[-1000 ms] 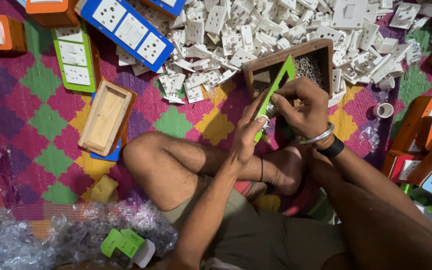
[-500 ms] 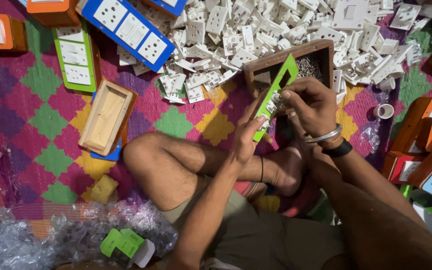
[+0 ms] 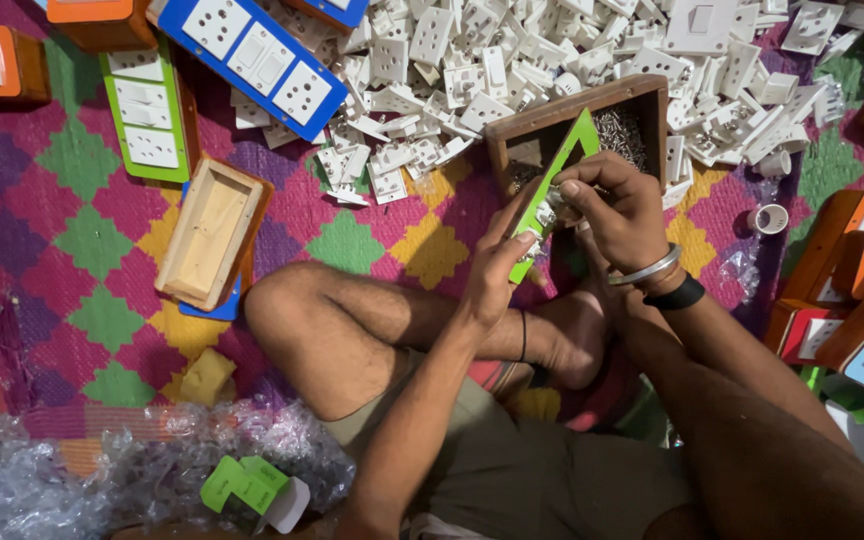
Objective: The person assembles electrical switch plates by hand, inserting white switch modules into orange and green plastic frames and securing them with screws from a nearby wooden box. The person handles multiple frames and switch components, placing finished units aside.
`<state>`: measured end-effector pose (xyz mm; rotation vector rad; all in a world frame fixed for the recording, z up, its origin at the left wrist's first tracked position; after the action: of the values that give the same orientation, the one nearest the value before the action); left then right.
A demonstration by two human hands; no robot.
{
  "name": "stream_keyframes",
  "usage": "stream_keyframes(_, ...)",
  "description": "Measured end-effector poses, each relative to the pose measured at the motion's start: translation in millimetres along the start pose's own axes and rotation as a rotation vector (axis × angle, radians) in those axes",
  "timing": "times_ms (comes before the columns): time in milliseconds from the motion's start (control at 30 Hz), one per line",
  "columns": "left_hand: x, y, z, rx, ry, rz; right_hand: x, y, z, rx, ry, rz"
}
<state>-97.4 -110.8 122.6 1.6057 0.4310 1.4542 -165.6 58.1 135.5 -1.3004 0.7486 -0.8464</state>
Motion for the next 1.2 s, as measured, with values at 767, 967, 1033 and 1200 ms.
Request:
stream_keyframes(767,1.2,5.3,1.5,-0.104,0.024,0.003,20.2,-39.0,-0.1,-0.186,0.070,0.687)
stream_keyframes(967,-2.7,-0.2,3.0,-0.015,-0.002,-0.114,24.9,-48.8,-2.2,-0.268,0.106,0.783)
stream_keyframes(1033,-1.1,2.6,3.7,0.059,-0.014,-0.290,23.7,-46.0,-2.6,-0.224,0.137,0.708)
stream_keyframes(1200,0.2,0.8,3.1,-0.114,0.035,-0.096,18.6,-37.8,-3.8,-0.130,0.123,0.576)
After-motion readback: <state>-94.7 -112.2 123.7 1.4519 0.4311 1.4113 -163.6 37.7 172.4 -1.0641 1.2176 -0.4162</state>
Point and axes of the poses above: each hand's wrist, its own z-axis away from the middle knuckle, its own x-axis out of the palm, y = z × x, the point moved 3 cm from there along -z, towards the middle knuckle, and after that the axes turned 15 degrees about -y, right-handed, at the moved point
